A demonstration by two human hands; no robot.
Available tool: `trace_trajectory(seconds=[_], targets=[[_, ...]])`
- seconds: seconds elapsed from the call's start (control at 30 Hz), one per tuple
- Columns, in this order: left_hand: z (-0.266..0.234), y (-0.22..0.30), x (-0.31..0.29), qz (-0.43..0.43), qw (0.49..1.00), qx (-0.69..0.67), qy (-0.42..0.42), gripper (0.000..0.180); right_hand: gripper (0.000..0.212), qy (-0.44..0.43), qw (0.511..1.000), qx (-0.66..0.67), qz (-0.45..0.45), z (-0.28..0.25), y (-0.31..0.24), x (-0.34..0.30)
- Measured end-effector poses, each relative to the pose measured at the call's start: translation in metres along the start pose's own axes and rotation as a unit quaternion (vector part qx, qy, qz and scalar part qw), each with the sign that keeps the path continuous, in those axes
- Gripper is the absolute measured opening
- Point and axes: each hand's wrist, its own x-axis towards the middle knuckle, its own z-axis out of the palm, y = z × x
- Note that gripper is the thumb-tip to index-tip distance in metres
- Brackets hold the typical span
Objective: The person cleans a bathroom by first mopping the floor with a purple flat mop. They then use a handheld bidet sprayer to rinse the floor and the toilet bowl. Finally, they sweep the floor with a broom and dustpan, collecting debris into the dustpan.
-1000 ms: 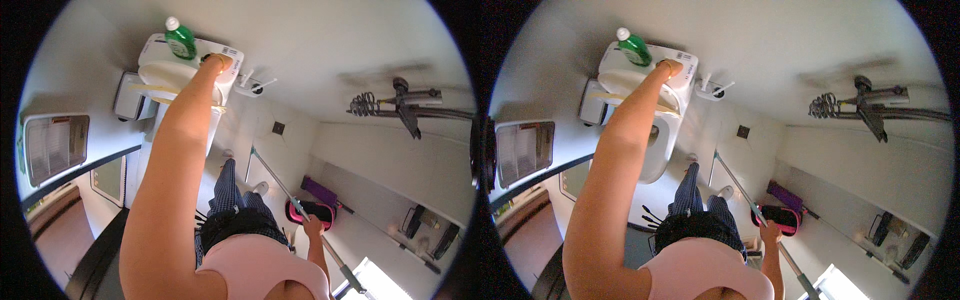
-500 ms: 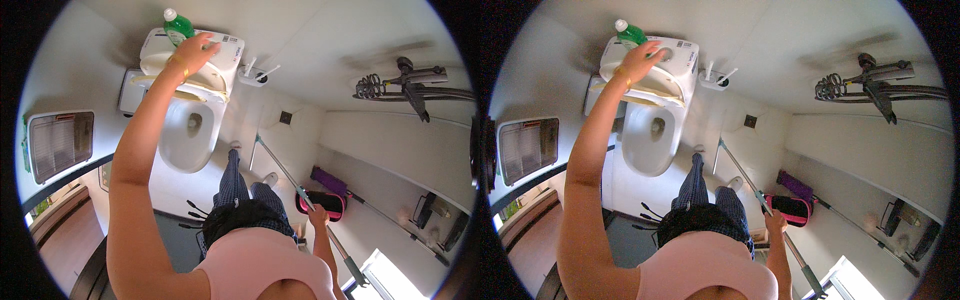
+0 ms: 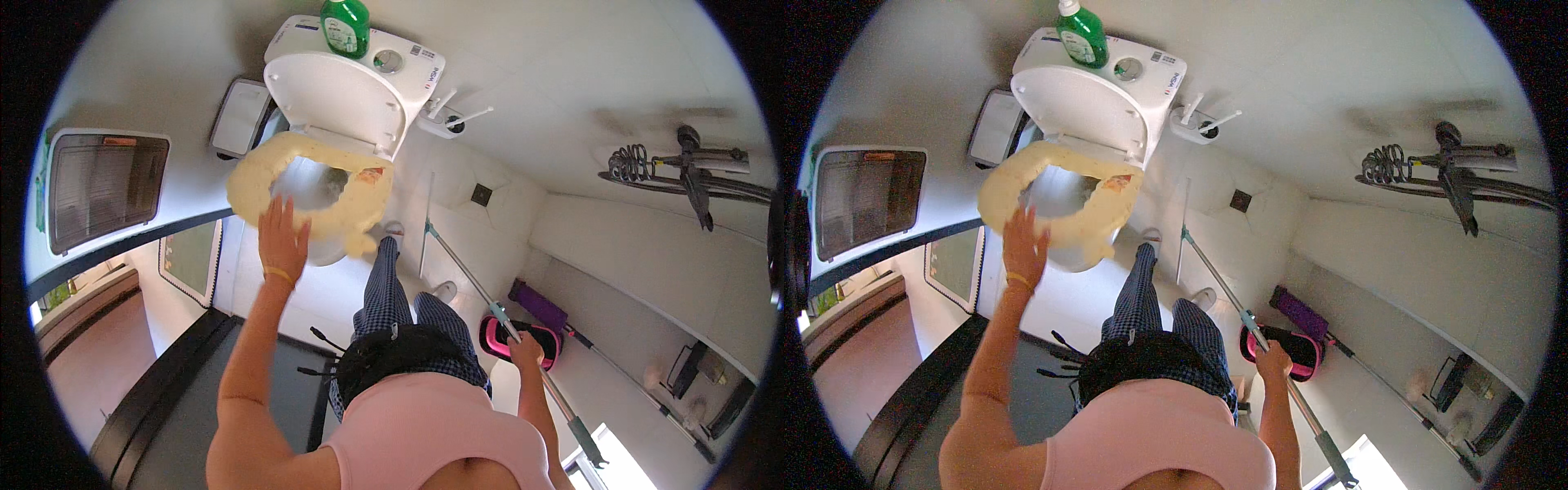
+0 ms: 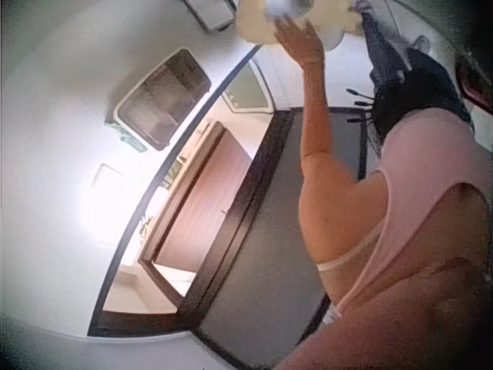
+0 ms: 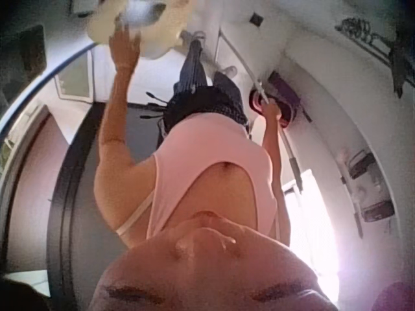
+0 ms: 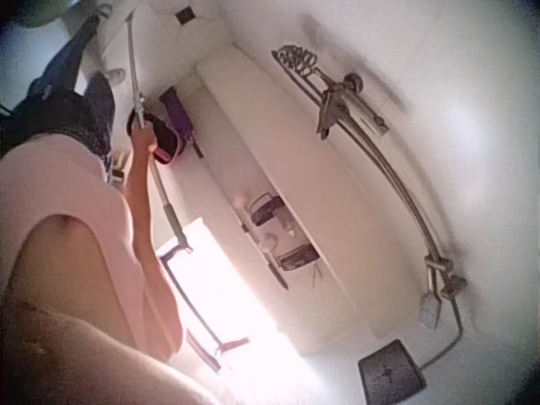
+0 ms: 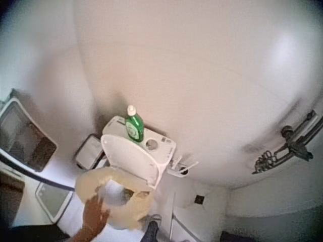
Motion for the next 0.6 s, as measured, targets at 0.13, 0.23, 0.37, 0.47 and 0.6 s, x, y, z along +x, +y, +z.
trace_trajectory(seconds=[0.13, 0.23, 0.37, 0.47, 0.6], targets=[[0.076, -0.031, -0.085, -0.125, 0.992, -0.016, 0.003, 0.065, 0.038, -0.01, 1.0, -0.014, -0.008, 0.005, -0.001, -0.002], [0.124, -0.043, -0.108, -0.28, 0.956, 0.045, -0.072, 0.079, 0.038, -0.004, 1.0, -0.015, -0.014, 0.011, 0.004, -0.002], [0.179, -0.057, -0.11, -0.4, 0.897, 0.069, -0.174, 0.094, 0.038, -0.018, 1.0, -0.015, -0.008, 0.01, 0.0, -0.007], [0.219, -0.09, -0.102, -0.424, 0.855, -0.046, -0.296, 0.099, 0.037, -0.014, 1.0, -0.001, 0.0, 0.007, 0.006, -0.012], [0.258, -0.156, -0.065, -0.355, 0.853, -0.086, -0.372, 0.082, 0.031, -0.01, 0.997, -0.079, 0.002, -0.028, -0.032, -0.018]])
